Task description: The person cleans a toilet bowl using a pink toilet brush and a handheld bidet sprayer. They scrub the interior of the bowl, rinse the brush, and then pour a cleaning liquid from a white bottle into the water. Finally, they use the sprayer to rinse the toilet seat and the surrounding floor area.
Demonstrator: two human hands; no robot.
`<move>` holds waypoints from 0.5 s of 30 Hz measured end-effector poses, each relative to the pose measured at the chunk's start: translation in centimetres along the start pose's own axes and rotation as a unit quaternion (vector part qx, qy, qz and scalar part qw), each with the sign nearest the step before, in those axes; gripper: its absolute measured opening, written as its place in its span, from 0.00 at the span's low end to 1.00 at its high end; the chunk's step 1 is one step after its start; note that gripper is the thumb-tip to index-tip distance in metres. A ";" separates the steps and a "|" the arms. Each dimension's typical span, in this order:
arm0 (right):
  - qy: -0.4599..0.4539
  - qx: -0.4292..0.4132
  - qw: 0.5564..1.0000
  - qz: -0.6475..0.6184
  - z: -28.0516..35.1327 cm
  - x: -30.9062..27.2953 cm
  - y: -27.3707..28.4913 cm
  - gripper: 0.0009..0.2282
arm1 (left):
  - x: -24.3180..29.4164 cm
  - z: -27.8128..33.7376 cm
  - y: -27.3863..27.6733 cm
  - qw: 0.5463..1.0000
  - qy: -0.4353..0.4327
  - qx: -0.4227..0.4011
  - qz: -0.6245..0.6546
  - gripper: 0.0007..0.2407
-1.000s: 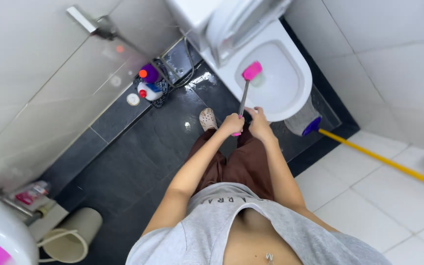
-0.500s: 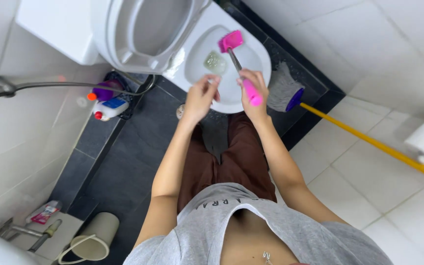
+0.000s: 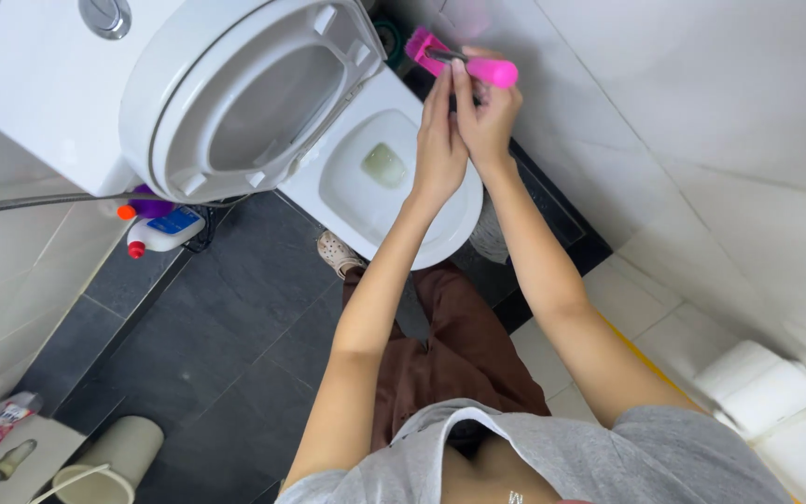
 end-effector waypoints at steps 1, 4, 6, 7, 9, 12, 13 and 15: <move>0.002 -0.003 1.000 0.003 -0.6 2.4 -0.3 0.05 | -1.6 -1.0 -1.2 1.000 0.001 0.003 0.003 0.28; -0.047 -0.027 0.998 0.015 -3.5 10.9 -2.5 0.07 | -10.0 -3.9 -6.3 0.985 0.145 -0.069 0.059 0.31; -0.068 -0.046 0.996 0.041 -4.0 16.4 -4.6 0.09 | -14.2 -4.5 -7.7 0.993 0.107 -0.040 0.023 0.32; -0.068 -0.054 0.995 0.039 -4.8 18.1 -5.7 0.09 | -15.2 -4.5 -7.7 0.993 0.110 -0.034 0.023 0.32; -0.077 -0.088 0.992 0.051 -5.6 21.6 -8.3 0.08 | -17.9 -3.8 -7.7 0.987 0.159 -0.035 0.013 0.31; -0.075 -0.091 0.988 0.098 -7.4 25.0 -11.5 0.08 | -19.5 -2.5 -5.9 0.983 0.179 -0.030 -0.001 0.32; -0.078 -0.092 0.988 0.097 -8.0 25.2 -12.5 0.08 | -20.2 -2.6 -5.7 0.983 0.182 -0.031 -0.003 0.32; -0.028 -0.123 0.992 0.022 -8.9 24.1 -15.2 0.06 | -21.1 -2.4 -5.0 0.982 0.188 -0.021 -0.006 0.31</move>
Point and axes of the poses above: each hand's wrist, its own z-axis away from the middle knuckle, its own y-axis out of the back of the hand, x = y × z, the point moved 10 cm from there along -z, towards the middle knuckle, and after that the axes turned 12 degrees about -z, right-handed, at the moved point
